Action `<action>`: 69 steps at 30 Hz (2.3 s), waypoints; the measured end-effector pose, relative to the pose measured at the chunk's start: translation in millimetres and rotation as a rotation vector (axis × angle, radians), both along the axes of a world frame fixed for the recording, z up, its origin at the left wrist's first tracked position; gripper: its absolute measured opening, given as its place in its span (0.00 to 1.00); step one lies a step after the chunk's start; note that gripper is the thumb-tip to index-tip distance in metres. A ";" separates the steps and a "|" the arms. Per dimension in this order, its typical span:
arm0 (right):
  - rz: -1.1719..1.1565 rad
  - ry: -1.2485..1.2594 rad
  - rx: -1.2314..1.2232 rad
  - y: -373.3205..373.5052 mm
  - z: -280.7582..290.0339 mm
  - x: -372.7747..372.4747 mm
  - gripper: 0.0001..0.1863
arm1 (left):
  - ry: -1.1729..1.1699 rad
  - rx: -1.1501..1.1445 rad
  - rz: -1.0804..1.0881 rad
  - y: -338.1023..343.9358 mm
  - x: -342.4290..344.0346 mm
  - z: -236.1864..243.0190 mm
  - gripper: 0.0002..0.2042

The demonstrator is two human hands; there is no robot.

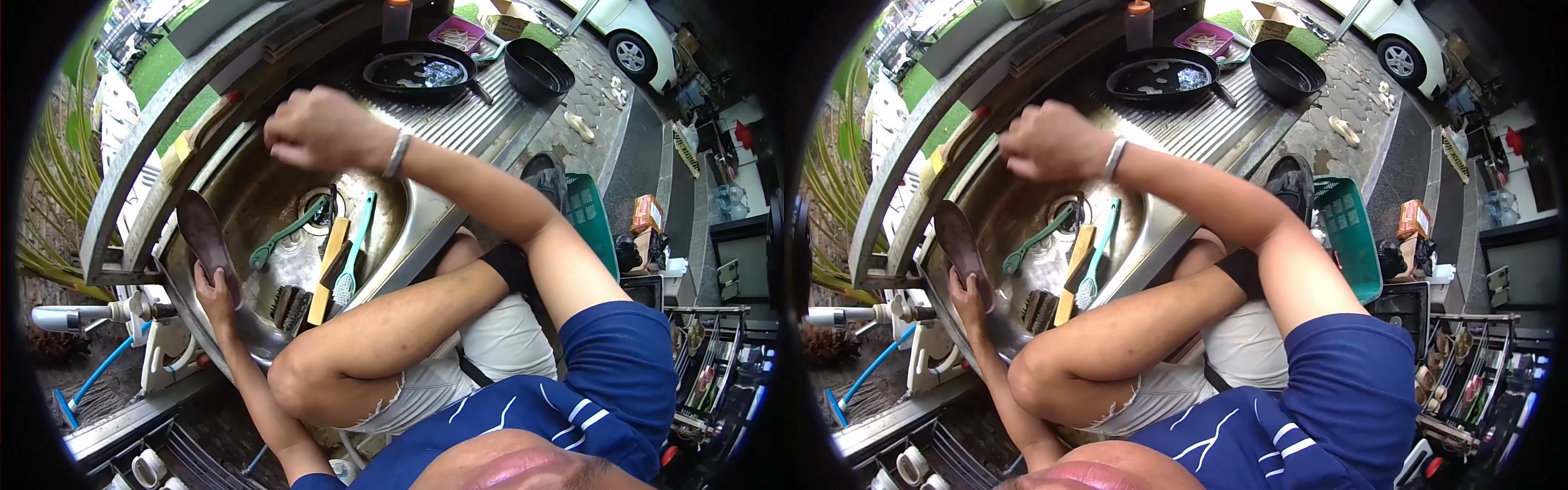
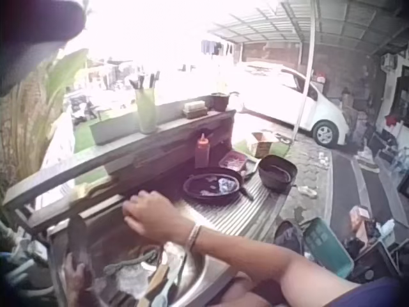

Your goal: Cleaning shoe insoles with a brush and soapy water at a sink.

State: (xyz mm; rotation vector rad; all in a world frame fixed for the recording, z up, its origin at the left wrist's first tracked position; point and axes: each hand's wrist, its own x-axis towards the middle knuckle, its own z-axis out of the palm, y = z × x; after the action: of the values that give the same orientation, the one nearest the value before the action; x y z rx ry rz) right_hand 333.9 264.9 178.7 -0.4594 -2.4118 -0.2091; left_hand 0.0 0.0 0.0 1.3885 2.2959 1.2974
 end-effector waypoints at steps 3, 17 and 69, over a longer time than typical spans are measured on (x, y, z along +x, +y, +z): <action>-0.198 -0.033 0.185 40.8 19.3 44.6 0.12 | 0.037 -0.016 0.047 -8.2 9.1 13.4 0.21; -0.938 -1.120 -0.457 211.1 -31.1 195.7 0.27 | -0.064 -0.068 -0.107 10.9 40.2 20.7 0.19; -0.390 -0.643 -0.398 166.8 -9.7 249.9 0.24 | 0.639 0.132 0.513 -70.3 29.8 115.1 0.12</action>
State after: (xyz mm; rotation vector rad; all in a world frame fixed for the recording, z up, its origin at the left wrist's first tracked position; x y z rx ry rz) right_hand 583.8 431.7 169.0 -1.2008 -2.9767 -0.0400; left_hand 29.8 -70.3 115.1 1.4723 3.2141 1.2698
